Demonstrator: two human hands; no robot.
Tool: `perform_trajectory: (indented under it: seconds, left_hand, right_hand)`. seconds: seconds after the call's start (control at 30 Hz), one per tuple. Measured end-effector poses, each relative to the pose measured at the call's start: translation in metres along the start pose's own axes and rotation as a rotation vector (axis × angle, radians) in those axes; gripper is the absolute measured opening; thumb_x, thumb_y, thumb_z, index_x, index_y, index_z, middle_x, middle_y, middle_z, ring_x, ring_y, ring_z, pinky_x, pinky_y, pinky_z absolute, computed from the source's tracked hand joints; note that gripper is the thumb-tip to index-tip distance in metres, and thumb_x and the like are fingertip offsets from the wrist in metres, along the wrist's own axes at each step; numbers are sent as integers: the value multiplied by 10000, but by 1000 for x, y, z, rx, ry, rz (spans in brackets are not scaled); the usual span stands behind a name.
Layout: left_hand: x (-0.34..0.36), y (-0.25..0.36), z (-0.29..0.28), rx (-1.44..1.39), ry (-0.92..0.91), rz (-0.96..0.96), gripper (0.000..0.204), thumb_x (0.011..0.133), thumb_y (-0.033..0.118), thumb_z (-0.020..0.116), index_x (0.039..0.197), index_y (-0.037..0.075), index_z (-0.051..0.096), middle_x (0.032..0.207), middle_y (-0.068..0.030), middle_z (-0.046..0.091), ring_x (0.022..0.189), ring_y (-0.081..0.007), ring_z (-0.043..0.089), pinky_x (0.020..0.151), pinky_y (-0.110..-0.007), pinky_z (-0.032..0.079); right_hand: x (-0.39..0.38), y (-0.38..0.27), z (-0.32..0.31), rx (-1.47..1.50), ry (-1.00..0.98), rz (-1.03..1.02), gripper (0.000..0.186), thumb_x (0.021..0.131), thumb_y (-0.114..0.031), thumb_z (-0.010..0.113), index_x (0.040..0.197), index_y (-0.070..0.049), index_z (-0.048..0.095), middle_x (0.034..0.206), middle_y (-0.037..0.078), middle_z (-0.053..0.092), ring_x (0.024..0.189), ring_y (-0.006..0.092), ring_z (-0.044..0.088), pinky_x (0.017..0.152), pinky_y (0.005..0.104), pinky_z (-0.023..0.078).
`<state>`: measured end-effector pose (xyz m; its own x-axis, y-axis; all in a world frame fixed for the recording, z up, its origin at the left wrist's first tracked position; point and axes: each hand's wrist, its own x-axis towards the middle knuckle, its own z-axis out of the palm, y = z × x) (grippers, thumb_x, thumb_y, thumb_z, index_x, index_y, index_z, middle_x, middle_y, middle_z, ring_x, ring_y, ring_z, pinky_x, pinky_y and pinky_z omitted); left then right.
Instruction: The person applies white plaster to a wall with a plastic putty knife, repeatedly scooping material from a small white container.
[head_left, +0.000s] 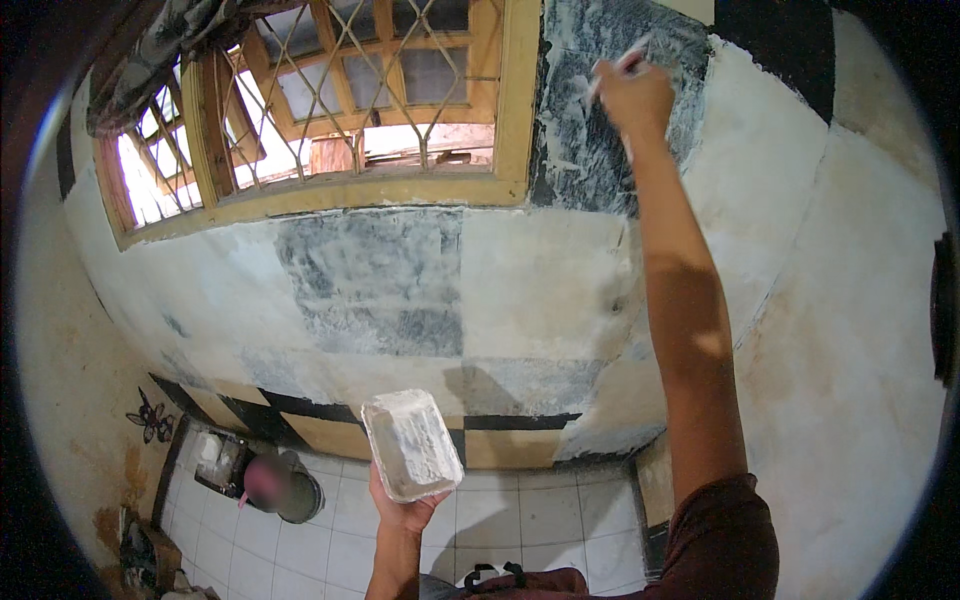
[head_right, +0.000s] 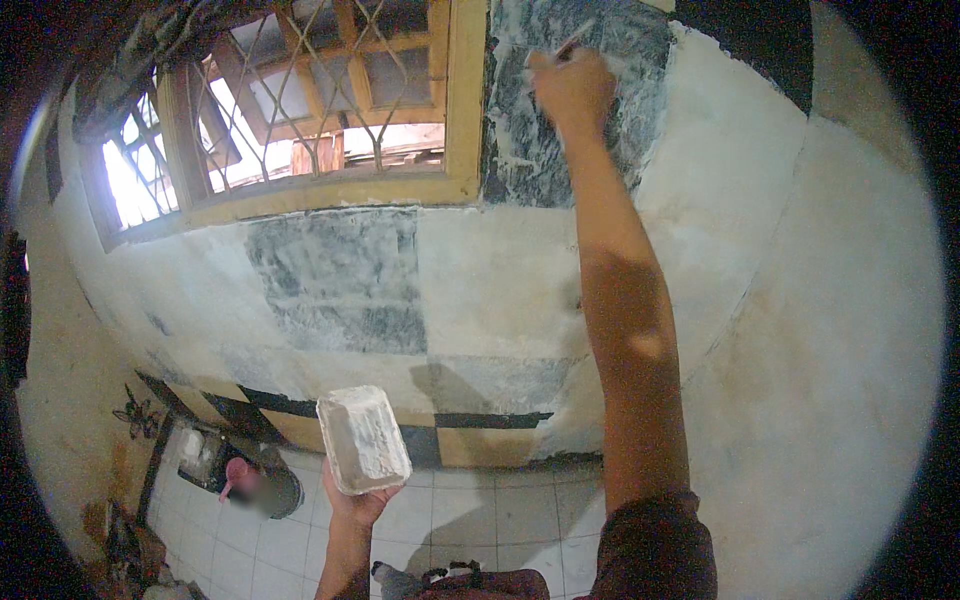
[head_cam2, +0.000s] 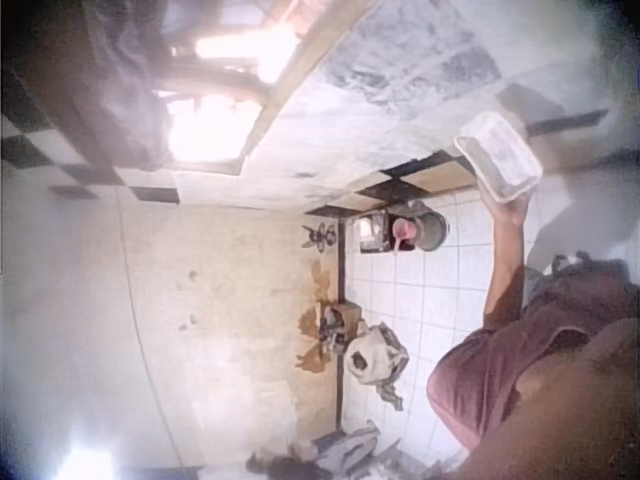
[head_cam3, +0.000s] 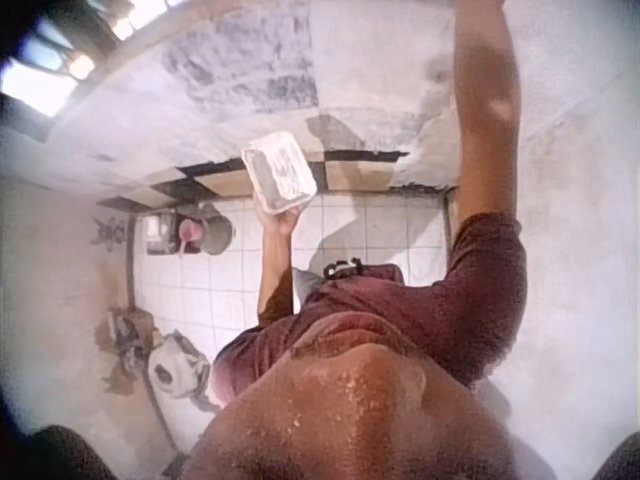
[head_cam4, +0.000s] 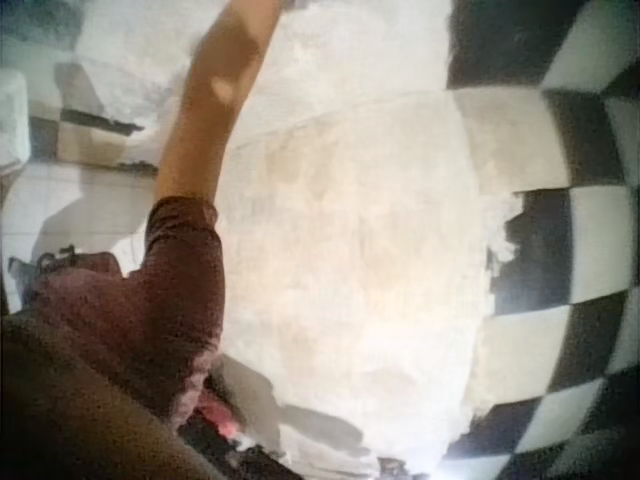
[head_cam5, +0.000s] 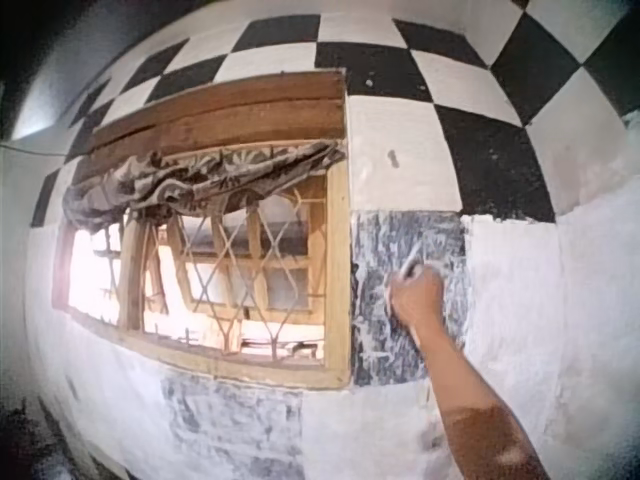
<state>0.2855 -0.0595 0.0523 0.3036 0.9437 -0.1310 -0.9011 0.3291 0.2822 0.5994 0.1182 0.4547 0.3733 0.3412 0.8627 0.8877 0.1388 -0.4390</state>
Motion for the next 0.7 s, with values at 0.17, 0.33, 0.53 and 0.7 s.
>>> perform_trajectory:
  seconds: [0.17,0.33,0.53,0.7]
  left_hand:
    - [4,3,4,13,1,-40,619,920,535,387,1346,94,469,1256,-137,580,1059,-360,628,801,-570,556]
    - [6,1,-3,31,-16,-30,635,910,554,397,1349,100,466,1259,-140,576,1067,-357,623,807,-568,552]
    - [13,-4,-13,38,-37,-93,637,903,552,408,1350,103,466,1278,-132,565,1102,-353,602,834,-562,530]
    - [15,3,-15,37,-34,-62,640,901,549,402,1354,102,461,1284,-138,560,1118,-363,597,838,-582,535]
  right_hand:
    - [-9,34,13,-448,-4,-695,270,802,-231,603,1047,-122,635,1005,134,683,869,350,666,747,464,545]
    - [23,35,20,-726,-277,-663,256,820,-195,577,1070,-174,629,1011,126,683,866,352,670,721,483,539]
    - [-162,175,96,-418,-708,-772,263,823,-189,597,1008,-3,571,842,183,663,783,383,652,736,510,516]
    - [-167,133,42,-439,-671,-655,226,861,-142,540,1068,-78,603,1004,174,667,953,345,650,797,486,520]
